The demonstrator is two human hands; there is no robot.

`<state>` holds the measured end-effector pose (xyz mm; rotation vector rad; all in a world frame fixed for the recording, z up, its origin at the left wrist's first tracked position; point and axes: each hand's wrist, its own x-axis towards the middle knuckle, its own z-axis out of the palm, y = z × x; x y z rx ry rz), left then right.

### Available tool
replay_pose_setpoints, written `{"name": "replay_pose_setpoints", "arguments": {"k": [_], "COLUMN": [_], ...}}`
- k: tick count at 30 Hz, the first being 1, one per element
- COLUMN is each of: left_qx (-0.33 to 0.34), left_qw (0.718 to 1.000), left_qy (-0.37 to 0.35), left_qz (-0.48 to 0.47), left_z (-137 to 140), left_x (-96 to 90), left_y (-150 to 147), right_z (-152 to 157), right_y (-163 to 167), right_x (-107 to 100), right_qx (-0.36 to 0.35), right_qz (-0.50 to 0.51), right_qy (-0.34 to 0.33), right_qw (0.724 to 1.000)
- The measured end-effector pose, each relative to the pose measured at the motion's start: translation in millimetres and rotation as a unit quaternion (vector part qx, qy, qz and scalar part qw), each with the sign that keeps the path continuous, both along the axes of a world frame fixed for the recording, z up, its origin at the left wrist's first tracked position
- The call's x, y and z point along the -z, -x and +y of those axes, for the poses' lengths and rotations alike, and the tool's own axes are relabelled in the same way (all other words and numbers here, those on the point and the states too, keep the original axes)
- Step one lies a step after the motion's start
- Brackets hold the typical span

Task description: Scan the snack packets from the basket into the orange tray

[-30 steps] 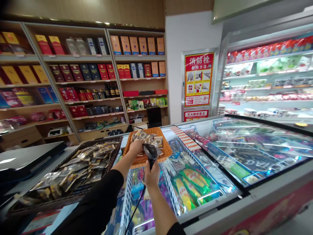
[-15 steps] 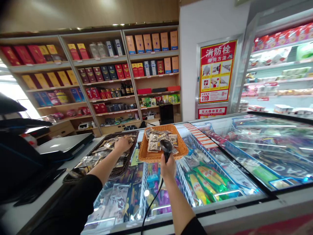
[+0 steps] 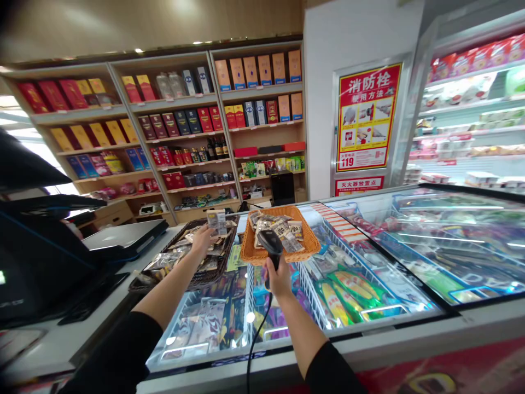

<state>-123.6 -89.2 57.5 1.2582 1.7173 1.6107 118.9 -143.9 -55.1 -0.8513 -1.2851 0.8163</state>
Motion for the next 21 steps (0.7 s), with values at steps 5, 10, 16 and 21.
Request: {"name": "replay_pose_setpoints", "arguments": {"k": [5,10,16,21], "left_qx": [0.086,0.092,0.099,0.116], "left_qw": [0.986,0.995,0.993,0.991], "left_qy": [-0.021,-0.036,-0.054,-0.052], "left_qz": [-0.142,-0.009,0.041,0.049], "left_z": [3.6,9.2,7.4,1.1], "left_x": [35.6,55.7,61.2,58.1], "left_y": [-33.8,-32.3,-29.6,-32.5], "right_z": [-4.4,-11.0,-13.6,-13.2], "right_y": [7.1,9.1,7.4,6.1], "right_x": [-0.5,-4.2,-7.5,-8.4], "right_qx": [-0.106,-0.083,-0.053,-0.068], "right_qz": [-0.014,-0.065,-0.1,-0.096], "right_qy": [0.034,0.054,0.031,0.046], "right_qw": [0.994,0.993,0.993,0.992]}}
